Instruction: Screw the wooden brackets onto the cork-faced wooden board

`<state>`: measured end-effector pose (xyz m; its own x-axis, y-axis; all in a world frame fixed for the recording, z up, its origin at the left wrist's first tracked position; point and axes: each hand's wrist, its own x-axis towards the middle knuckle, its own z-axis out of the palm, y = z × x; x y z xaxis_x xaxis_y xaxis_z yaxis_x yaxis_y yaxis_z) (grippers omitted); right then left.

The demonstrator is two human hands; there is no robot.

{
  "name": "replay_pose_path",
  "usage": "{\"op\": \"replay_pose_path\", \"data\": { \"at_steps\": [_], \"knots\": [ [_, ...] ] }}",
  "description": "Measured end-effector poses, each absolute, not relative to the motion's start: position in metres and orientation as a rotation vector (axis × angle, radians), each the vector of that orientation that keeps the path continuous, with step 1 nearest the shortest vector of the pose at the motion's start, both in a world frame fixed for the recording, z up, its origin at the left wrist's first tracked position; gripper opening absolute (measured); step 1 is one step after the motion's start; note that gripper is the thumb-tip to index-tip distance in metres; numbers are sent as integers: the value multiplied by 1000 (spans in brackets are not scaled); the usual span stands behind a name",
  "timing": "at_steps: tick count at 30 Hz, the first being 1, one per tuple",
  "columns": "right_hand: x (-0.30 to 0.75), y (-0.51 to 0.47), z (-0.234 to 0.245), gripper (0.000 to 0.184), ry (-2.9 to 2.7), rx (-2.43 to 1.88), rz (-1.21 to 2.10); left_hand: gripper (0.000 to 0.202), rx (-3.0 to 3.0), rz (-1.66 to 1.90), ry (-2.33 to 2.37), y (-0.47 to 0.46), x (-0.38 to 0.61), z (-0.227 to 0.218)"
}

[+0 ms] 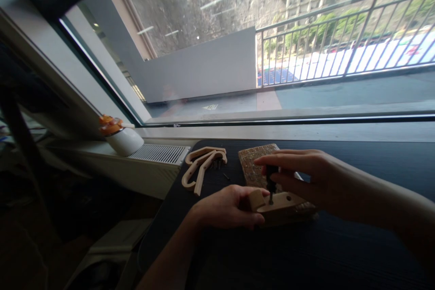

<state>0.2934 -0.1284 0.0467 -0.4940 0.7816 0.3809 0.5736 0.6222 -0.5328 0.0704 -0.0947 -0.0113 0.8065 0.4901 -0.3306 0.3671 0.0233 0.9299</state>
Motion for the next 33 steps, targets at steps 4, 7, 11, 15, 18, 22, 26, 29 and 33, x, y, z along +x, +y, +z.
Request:
{"op": "replay_pose_path", "data": {
  "at_steps": [4, 7, 11, 15, 18, 22, 26, 29, 33],
  "knots": [
    [296, -128, 47, 35, -2223, -1094, 453, 50, 1571, 104, 693, -95, 71, -12],
    [295, -128, 47, 31, -2209, -1088, 455, 51, 1574, 100, 697, -94, 70, -13],
    [291, -127, 48, 27, -2200, -1081, 442, 53, 1574, 107, 689, -94, 70, -13],
    [288, -126, 49, 24, -2192, -1103, 381, 52, 1576, 102, 687, -95, 70, -12],
    [287, -126, 49, 23, -2174, -1108, 340, 53, 1566, 97, 691, -95, 71, -10],
    [289, -128, 49, 30, -2227, -1055, 381, 55, 1554, 92, 691, -94, 71, -11],
    [293, -130, 50, 37, -2267, -1058, 474, 55, 1546, 102, 673, -93, 70, -14],
    [294, -131, 51, 39, -2266, -1087, 582, 53, 1557, 106, 677, -94, 70, -14],
    [294, -130, 51, 40, -2228, -1111, 599, 49, 1571, 109, 679, -94, 70, -12]
  ]
}}
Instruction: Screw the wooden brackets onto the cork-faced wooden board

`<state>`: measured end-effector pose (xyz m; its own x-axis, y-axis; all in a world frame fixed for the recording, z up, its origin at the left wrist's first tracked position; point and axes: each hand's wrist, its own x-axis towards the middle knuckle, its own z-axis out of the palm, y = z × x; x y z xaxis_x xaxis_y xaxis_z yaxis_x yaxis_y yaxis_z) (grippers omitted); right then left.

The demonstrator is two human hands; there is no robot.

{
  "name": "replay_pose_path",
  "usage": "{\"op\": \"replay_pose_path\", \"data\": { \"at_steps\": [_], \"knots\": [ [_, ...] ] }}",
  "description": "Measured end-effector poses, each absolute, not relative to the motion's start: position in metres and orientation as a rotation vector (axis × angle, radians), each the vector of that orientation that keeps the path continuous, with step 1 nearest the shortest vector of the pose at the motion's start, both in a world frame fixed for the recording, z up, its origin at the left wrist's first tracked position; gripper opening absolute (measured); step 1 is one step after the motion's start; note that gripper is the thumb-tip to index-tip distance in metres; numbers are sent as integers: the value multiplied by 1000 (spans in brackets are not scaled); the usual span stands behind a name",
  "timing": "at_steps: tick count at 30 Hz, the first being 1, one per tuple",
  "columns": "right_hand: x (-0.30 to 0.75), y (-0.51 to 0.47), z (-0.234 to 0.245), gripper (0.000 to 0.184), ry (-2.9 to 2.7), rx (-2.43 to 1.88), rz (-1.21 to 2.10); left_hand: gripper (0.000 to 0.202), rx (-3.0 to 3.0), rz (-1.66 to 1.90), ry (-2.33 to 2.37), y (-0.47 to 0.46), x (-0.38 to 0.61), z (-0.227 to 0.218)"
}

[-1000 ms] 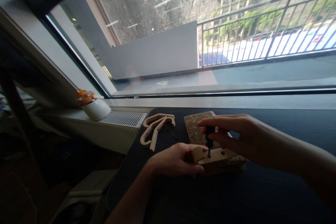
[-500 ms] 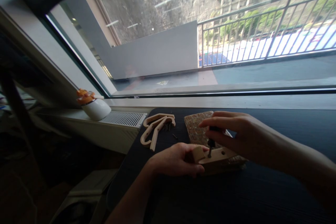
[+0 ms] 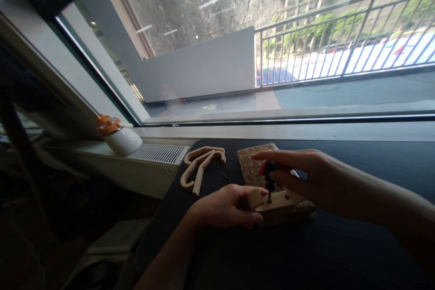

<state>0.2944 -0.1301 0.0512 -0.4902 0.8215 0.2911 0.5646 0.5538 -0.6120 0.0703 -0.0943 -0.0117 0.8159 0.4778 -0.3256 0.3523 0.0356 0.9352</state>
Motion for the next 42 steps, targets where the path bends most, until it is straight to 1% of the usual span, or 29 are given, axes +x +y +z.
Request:
{"op": "replay_pose_path", "data": {
  "at_steps": [8, 13, 21, 28, 36, 40, 42],
  "knots": [
    [296, -128, 50, 31, -2200, -1094, 477, 55, 1569, 120, 682, -93, 70, -17],
    [291, -127, 51, 26, -2210, -1074, 441, 53, 1574, 108, 694, -94, 71, -14],
    [290, -131, 51, 35, -2225, -997, 532, 42, 1630, 95, 718, -96, 70, -6],
    [293, -129, 49, 33, -2207, -1055, 583, 37, 1626, 109, 686, -95, 70, -9],
    [290, -129, 51, 28, -2179, -1067, 563, 43, 1630, 97, 705, -94, 70, -9],
    [286, -131, 53, 27, -2184, -1070, 464, 37, 1629, 106, 673, -94, 69, -10],
    [285, -133, 54, 31, -2200, -1050, 461, 32, 1635, 111, 668, -94, 69, -11]
  ]
}}
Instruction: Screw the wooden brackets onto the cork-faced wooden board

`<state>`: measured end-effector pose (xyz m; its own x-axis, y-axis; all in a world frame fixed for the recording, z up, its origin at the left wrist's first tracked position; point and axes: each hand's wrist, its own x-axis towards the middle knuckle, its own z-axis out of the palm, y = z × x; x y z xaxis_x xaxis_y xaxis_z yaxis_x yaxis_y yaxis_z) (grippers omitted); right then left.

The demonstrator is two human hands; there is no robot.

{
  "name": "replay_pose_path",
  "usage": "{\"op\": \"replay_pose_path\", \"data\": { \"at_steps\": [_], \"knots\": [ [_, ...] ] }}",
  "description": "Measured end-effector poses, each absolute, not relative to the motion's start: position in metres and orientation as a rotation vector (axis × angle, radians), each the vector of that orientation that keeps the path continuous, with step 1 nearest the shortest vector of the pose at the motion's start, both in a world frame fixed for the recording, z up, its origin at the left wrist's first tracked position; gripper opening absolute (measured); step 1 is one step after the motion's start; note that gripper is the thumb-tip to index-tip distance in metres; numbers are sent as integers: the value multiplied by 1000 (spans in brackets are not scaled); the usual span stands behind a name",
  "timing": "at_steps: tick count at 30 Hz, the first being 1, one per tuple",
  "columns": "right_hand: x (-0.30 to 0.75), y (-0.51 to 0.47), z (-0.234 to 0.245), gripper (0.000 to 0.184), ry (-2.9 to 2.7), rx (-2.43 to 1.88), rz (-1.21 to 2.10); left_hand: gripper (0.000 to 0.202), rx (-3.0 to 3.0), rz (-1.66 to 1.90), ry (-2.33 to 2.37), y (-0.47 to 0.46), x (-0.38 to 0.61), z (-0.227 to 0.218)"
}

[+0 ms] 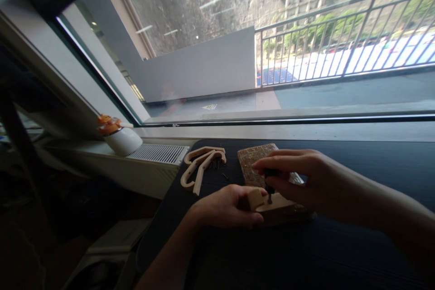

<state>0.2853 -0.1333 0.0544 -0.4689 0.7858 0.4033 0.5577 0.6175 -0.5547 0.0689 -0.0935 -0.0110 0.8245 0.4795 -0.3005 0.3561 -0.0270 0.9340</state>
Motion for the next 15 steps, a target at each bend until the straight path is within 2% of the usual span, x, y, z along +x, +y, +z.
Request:
{"op": "replay_pose_path", "data": {
  "at_steps": [4, 15],
  "knots": [
    [290, -135, 54, 39, -2248, -1008, 535, 27, 1654, 110, 682, -94, 69, -11],
    [296, -132, 53, 29, -2178, -1091, 596, 35, 1633, 119, 678, -94, 69, -16]
  ]
}}
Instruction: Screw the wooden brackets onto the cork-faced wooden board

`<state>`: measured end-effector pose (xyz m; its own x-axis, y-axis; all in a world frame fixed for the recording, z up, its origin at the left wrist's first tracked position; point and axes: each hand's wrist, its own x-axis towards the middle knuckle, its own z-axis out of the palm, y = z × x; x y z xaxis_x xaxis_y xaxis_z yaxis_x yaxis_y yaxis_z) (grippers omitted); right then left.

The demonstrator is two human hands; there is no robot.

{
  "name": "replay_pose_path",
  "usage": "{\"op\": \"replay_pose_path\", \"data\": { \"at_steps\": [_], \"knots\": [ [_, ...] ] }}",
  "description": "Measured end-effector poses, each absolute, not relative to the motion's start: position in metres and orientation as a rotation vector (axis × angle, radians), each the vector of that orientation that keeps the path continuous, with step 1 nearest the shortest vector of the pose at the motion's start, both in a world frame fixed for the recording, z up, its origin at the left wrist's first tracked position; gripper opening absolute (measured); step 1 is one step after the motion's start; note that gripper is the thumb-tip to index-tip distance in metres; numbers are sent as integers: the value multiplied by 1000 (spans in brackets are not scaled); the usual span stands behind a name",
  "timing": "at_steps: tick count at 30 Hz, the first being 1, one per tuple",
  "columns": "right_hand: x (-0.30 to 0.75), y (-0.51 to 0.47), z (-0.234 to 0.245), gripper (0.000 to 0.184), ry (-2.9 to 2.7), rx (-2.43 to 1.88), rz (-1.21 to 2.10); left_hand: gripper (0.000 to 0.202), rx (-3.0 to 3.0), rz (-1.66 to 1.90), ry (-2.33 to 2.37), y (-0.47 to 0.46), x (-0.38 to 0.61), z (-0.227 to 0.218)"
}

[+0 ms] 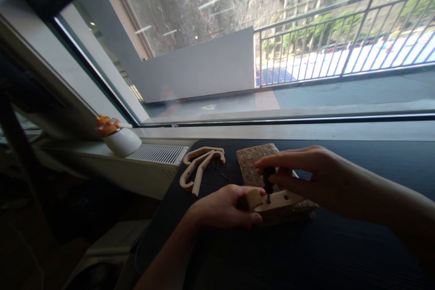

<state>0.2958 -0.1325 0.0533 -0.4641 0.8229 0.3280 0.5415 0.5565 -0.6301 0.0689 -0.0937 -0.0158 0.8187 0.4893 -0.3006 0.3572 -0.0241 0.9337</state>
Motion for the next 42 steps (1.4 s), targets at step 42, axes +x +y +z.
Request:
{"op": "replay_pose_path", "data": {
  "at_steps": [42],
  "knots": [
    [285, -132, 55, 13, -2146, -1063, 571, 34, 1613, 101, 690, -94, 70, -11]
  ]
}}
